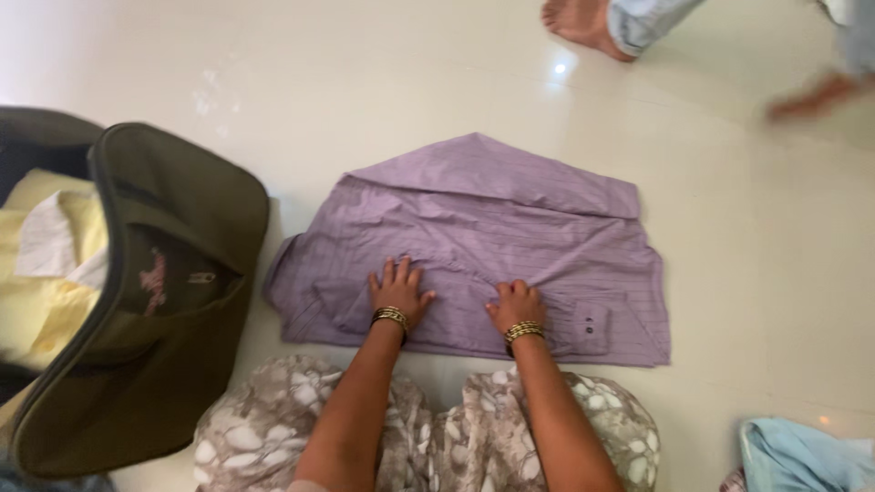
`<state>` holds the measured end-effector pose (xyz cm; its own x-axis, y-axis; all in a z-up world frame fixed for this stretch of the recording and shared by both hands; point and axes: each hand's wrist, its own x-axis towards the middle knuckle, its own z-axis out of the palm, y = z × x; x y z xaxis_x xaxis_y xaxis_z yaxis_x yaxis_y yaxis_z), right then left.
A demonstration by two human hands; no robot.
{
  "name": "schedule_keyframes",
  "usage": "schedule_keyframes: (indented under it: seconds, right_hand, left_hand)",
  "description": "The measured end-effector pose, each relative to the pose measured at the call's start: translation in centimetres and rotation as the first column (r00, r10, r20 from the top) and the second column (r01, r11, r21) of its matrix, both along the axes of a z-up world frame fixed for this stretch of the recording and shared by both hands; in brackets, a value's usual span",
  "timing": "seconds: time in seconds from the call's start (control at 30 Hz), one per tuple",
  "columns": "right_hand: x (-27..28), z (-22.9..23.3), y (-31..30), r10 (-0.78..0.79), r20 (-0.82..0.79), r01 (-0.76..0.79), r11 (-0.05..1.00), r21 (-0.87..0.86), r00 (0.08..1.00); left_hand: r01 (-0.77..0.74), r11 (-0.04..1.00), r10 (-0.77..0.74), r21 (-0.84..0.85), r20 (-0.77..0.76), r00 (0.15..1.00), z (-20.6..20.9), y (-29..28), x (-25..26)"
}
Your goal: The person folds a purple striped shirt on the floor. They smooth the fabric, fold the sleeves inward, and fold the shirt into a compact rectangle.
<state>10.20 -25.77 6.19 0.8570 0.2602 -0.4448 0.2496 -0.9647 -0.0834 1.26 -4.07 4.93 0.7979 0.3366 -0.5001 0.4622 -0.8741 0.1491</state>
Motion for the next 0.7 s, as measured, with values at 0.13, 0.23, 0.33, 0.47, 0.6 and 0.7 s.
schedule_keyframes:
  seconds: [0.13, 0.23, 0.33, 0.47, 0.6, 0.7]
  right_hand:
    - [0.3, -0.1, 0.0, -0.063, 0.091, 0.057, 0.997, 0.059, 0.994]
    - [2.6, -1.6, -1.3, -0.037, 0.36, -0.005, 0.993, 0.114, 0.932]
    - [7.3, -2.5, -6.5, -0.29, 0.242, 0.282, 0.957, 0.069, 0.926]
    - [11.2, -1.7, -15.7, -0.609, 0.115, 0.611, 0.792, 0.024, 0.785]
    - [10.9, -0.5, -19.3, -0.527, -0.132, 0.529, 0.848, -0.022, 0.839]
    - [9.9, 0.1, -17.8, -0.487, -0.128, 0.471, 0.871, -0.139, 0.864]
  left_hand:
    - [-0.003, 0.999, 0.002, 0.052, 0.021, 1.0, -0.6, -0.5, 1.1]
    - [0.016, 0.997, -0.017, 0.076, 0.014, 1.0, -1.2, -0.5, 1.2]
    - [0.01, 0.996, -0.008, 0.086, -0.032, 0.999, -1.0, -0.3, 1.9]
    - [0.022, 0.995, -0.018, 0.099, -0.039, 0.999, -0.7, 0.1, 2.6]
    - [0.029, 0.992, -0.028, 0.119, -0.004, 1.0, -1.2, 0.2, 2.5]
    - [0.034, 0.992, -0.034, 0.122, -0.002, 0.999, -1.6, 0.1, 2.0]
